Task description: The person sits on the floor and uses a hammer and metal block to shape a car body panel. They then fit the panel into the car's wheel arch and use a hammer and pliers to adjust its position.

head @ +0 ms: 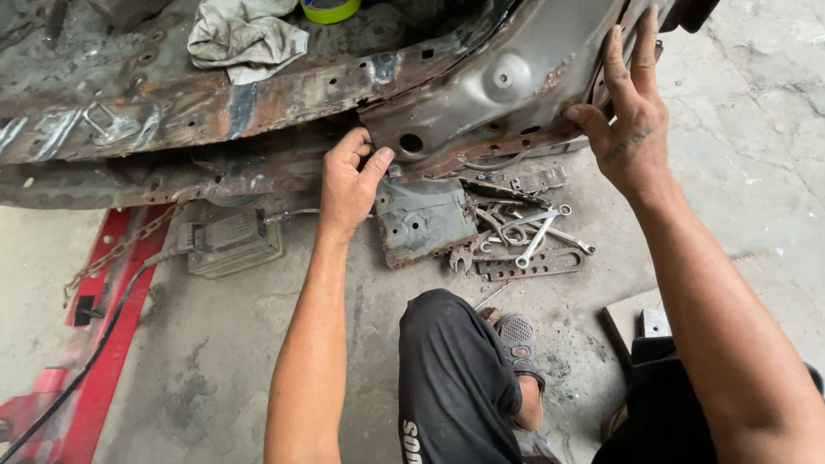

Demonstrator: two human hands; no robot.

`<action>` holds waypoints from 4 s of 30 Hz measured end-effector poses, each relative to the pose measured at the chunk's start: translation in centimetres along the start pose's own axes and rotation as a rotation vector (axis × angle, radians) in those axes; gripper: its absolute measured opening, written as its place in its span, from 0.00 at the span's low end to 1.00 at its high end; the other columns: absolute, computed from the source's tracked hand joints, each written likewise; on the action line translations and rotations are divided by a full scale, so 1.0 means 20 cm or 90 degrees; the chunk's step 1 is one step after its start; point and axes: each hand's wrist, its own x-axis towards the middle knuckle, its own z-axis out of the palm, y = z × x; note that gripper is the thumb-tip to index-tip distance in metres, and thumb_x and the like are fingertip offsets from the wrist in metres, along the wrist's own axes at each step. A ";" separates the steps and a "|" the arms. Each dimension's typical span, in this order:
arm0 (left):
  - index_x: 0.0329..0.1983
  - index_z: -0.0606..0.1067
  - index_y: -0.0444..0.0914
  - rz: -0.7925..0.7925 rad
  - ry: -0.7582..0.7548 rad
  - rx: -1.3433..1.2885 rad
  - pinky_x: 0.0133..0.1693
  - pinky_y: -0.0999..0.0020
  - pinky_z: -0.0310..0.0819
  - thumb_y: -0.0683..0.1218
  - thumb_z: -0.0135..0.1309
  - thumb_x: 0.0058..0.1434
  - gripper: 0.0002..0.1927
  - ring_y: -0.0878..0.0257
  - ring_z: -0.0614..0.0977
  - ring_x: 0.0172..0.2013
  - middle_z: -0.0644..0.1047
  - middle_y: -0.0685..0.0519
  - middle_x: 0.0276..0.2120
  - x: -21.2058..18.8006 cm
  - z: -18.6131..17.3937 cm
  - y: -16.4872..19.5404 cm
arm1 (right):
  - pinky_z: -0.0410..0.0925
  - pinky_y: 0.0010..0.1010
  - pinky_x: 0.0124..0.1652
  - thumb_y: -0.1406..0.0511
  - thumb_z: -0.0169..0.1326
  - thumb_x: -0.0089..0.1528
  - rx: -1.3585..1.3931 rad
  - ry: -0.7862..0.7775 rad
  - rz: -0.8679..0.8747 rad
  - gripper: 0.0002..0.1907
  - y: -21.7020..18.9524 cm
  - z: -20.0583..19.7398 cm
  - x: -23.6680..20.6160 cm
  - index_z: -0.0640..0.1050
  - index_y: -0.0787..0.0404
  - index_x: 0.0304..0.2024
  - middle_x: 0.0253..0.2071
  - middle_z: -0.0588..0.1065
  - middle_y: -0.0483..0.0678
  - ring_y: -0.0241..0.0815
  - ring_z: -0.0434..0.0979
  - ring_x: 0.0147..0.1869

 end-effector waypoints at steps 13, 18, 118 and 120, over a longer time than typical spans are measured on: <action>0.43 0.72 0.32 -0.005 0.000 -0.015 0.35 0.76 0.68 0.42 0.53 0.72 0.06 0.75 0.70 0.32 0.75 0.59 0.30 0.00 -0.02 -0.08 | 0.67 0.38 0.70 0.74 0.68 0.67 -0.012 -0.002 -0.007 0.45 0.00 0.00 0.00 0.56 0.59 0.79 0.82 0.40 0.58 0.61 0.56 0.84; 0.40 0.71 0.32 0.002 0.012 0.009 0.32 0.76 0.61 0.43 0.53 0.73 0.09 0.74 0.65 0.30 0.69 0.60 0.27 0.01 -0.03 -0.09 | 0.68 0.38 0.69 0.73 0.68 0.69 0.002 0.005 -0.016 0.46 0.03 0.02 0.00 0.56 0.55 0.81 0.82 0.41 0.62 0.63 0.53 0.83; 0.52 0.74 0.32 -0.047 0.052 -0.104 0.36 0.75 0.79 0.43 0.59 0.68 0.13 0.73 0.78 0.36 0.79 0.55 0.38 0.00 -0.05 -0.07 | 0.73 0.49 0.50 0.67 0.67 0.69 -0.007 0.059 -0.024 0.35 -0.14 -0.01 -0.01 0.64 0.62 0.73 0.67 0.65 0.63 0.67 0.76 0.55; 0.52 0.74 0.32 -0.046 0.060 -0.106 0.35 0.75 0.79 0.43 0.59 0.67 0.13 0.73 0.78 0.35 0.79 0.56 0.37 0.00 -0.05 -0.10 | 0.73 0.48 0.53 0.66 0.68 0.70 -0.019 0.057 -0.020 0.35 -0.13 -0.01 -0.02 0.64 0.61 0.74 0.65 0.66 0.61 0.66 0.76 0.57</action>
